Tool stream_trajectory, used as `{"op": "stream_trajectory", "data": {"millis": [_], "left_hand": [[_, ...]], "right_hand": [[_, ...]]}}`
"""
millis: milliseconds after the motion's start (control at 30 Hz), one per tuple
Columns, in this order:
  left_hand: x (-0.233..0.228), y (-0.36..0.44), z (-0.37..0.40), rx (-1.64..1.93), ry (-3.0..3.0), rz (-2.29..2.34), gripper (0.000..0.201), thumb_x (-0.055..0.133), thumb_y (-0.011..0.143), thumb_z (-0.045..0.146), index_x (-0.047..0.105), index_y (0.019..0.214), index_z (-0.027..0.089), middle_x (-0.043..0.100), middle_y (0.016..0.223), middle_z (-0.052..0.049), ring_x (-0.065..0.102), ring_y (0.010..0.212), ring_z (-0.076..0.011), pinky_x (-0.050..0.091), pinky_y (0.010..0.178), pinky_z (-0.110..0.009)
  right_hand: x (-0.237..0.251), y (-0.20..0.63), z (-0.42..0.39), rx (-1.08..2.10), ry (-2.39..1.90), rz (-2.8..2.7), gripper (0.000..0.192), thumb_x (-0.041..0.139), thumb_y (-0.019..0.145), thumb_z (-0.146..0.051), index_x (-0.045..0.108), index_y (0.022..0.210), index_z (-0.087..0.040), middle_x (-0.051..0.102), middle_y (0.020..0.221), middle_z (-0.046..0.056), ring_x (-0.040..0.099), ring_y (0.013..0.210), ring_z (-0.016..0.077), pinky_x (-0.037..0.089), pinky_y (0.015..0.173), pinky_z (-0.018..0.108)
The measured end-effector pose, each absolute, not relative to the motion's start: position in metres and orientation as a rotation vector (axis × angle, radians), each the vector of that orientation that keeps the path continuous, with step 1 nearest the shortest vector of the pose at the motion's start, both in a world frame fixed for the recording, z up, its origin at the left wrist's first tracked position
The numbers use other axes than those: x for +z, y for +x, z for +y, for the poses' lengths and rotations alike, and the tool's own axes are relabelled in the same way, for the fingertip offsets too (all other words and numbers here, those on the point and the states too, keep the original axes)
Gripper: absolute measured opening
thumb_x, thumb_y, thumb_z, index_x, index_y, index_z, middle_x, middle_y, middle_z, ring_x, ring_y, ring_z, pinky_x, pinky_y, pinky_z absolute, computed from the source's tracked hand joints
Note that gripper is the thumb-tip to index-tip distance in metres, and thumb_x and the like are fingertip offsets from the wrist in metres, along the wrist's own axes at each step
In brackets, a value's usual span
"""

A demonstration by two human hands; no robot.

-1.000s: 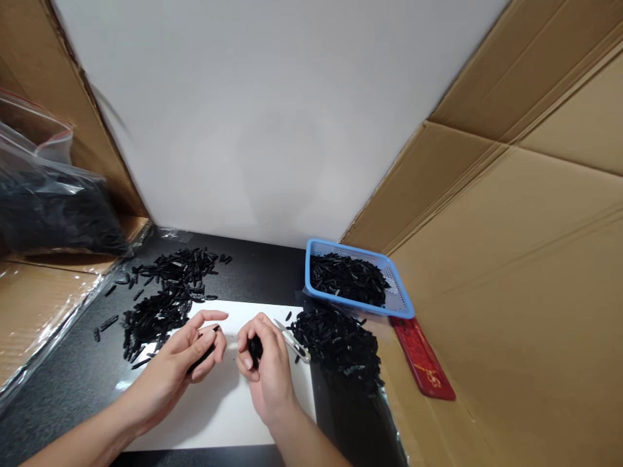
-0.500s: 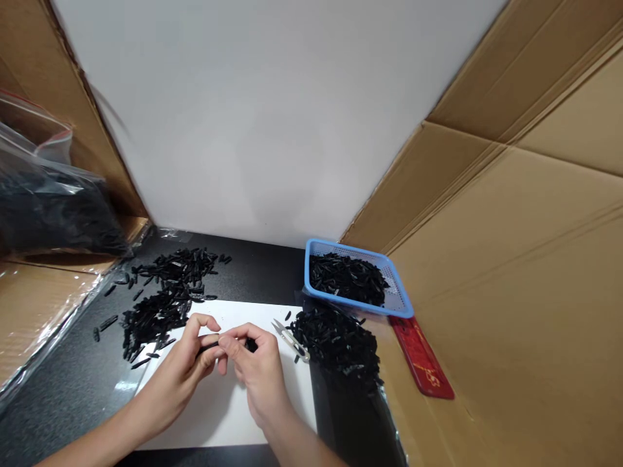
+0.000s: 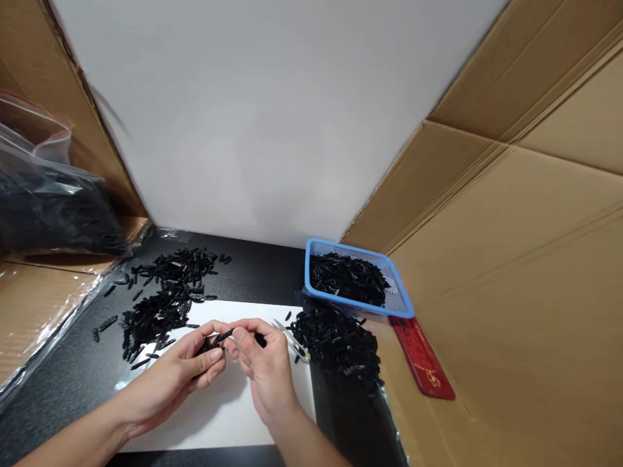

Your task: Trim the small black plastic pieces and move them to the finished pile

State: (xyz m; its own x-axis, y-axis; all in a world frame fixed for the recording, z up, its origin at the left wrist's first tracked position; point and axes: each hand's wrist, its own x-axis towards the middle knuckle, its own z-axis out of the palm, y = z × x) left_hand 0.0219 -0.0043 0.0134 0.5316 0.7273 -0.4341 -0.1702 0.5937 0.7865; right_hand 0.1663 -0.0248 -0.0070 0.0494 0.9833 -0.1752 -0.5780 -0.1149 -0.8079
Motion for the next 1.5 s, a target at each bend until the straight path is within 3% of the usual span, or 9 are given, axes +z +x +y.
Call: {"op": "stream_trajectory", "data": {"millis": [367, 533, 633, 733, 867, 1067, 1267, 1367, 1500], "left_hand": [[0.013, 0.025, -0.002, 0.608, 0.825, 0.837, 0.03, 0.063, 0.084, 0.041, 0.056, 0.101, 0.017, 0.066, 0.077, -0.003, 0.029, 0.046, -0.0046, 0.014, 0.049, -0.024], [0.011, 0.024, -0.002, 0.692, 0.864, 0.877, 0.026, 0.055, 0.089, 0.043, 0.053, 0.101, 0.02, 0.06, 0.063, 0.003, 0.029, 0.046, -0.0058, 0.018, 0.049, -0.024], [0.006, 0.025, -0.003, 0.753, 0.943, 0.914, 0.024, 0.052, 0.09, 0.045, 0.048, 0.099, 0.023, 0.056, 0.056, 0.007, 0.027, 0.044, -0.0063, 0.017, 0.046, -0.023], [0.002, 0.026, -0.004, 0.771, 0.989, 0.927, 0.026, 0.052, 0.089, 0.048, 0.044, 0.099, 0.025, 0.053, 0.054, 0.009, 0.027, 0.042, -0.0066, 0.015, 0.044, -0.021], [0.001, 0.027, -0.005, 0.763, 1.011, 0.903, 0.029, 0.053, 0.088, 0.049, 0.043, 0.101, 0.025, 0.057, 0.059, 0.007, 0.03, 0.042, -0.0066, 0.015, 0.043, -0.021], [0.011, 0.026, -0.004, 0.783, 0.828, 0.952, 0.026, 0.052, 0.089, 0.042, 0.055, 0.105, 0.022, 0.056, 0.06, 0.005, 0.03, 0.045, -0.0075, 0.017, 0.047, -0.022], [0.015, 0.024, -0.002, 0.784, 0.721, 0.968, 0.034, 0.059, 0.085, 0.038, 0.056, 0.115, 0.022, 0.059, 0.07, 0.004, 0.032, 0.048, -0.0066, 0.023, 0.051, -0.021], [0.014, 0.025, -0.002, 0.778, 0.734, 0.952, 0.028, 0.064, 0.083, 0.041, 0.055, 0.102, 0.022, 0.058, 0.069, 0.006, 0.027, 0.047, -0.006, 0.018, 0.048, -0.022], [0.014, 0.025, -0.001, 0.759, 0.809, 0.939, 0.026, 0.063, 0.085, 0.042, 0.054, 0.079, 0.019, 0.053, 0.06, 0.006, 0.024, 0.048, -0.0069, 0.015, 0.048, -0.023]], "right_hand": [[-0.007, 0.167, -0.025, 1.493, -0.89, -0.572, 0.024, 0.076, 0.075, -0.037, 0.066, 0.079, -0.016, 0.03, 0.045, -0.012, 0.017, 0.04, 0.0027, 0.012, 0.04, 0.018], [-0.007, 0.167, -0.023, 1.508, -0.832, -0.524, 0.034, 0.065, 0.083, -0.039, 0.049, 0.062, -0.017, 0.049, 0.059, -0.005, 0.025, 0.042, 0.0035, 0.014, 0.039, 0.019], [-0.013, 0.162, -0.025, 1.562, -0.914, -0.598, 0.033, 0.065, 0.082, -0.045, 0.052, 0.068, -0.018, 0.046, 0.055, -0.007, 0.022, 0.04, 0.0039, 0.012, 0.039, 0.019], [-0.019, 0.156, -0.027, 1.51, -1.03, -0.767, 0.028, 0.071, 0.078, -0.044, 0.06, 0.081, -0.018, 0.049, 0.053, -0.007, 0.027, 0.041, 0.0057, 0.019, 0.04, 0.02], [-0.019, 0.155, -0.028, 1.309, -1.101, -0.939, 0.019, 0.073, 0.076, -0.035, 0.066, 0.074, -0.017, 0.056, 0.053, -0.003, 0.045, 0.055, 0.0121, 0.035, 0.053, 0.024], [-0.012, 0.159, -0.025, 1.485, -0.992, -0.663, 0.023, 0.077, 0.072, -0.036, 0.068, 0.076, -0.016, 0.056, 0.055, -0.003, 0.022, 0.04, 0.004, 0.012, 0.041, 0.022], [-0.009, 0.163, -0.023, 1.524, -0.919, -0.565, 0.024, 0.081, 0.067, -0.035, 0.07, 0.076, -0.015, 0.058, 0.058, -0.001, 0.02, 0.039, 0.0013, 0.01, 0.039, 0.021], [-0.008, 0.164, -0.024, 1.533, -0.906, -0.555, 0.025, 0.081, 0.067, -0.035, 0.07, 0.077, -0.015, 0.059, 0.058, -0.001, 0.02, 0.039, 0.0008, 0.01, 0.039, 0.02], [-0.009, 0.164, -0.024, 1.542, -0.896, -0.53, 0.026, 0.082, 0.066, -0.035, 0.07, 0.078, -0.015, 0.041, 0.045, -0.009, 0.017, 0.039, 0.0015, 0.009, 0.039, 0.02]]}}
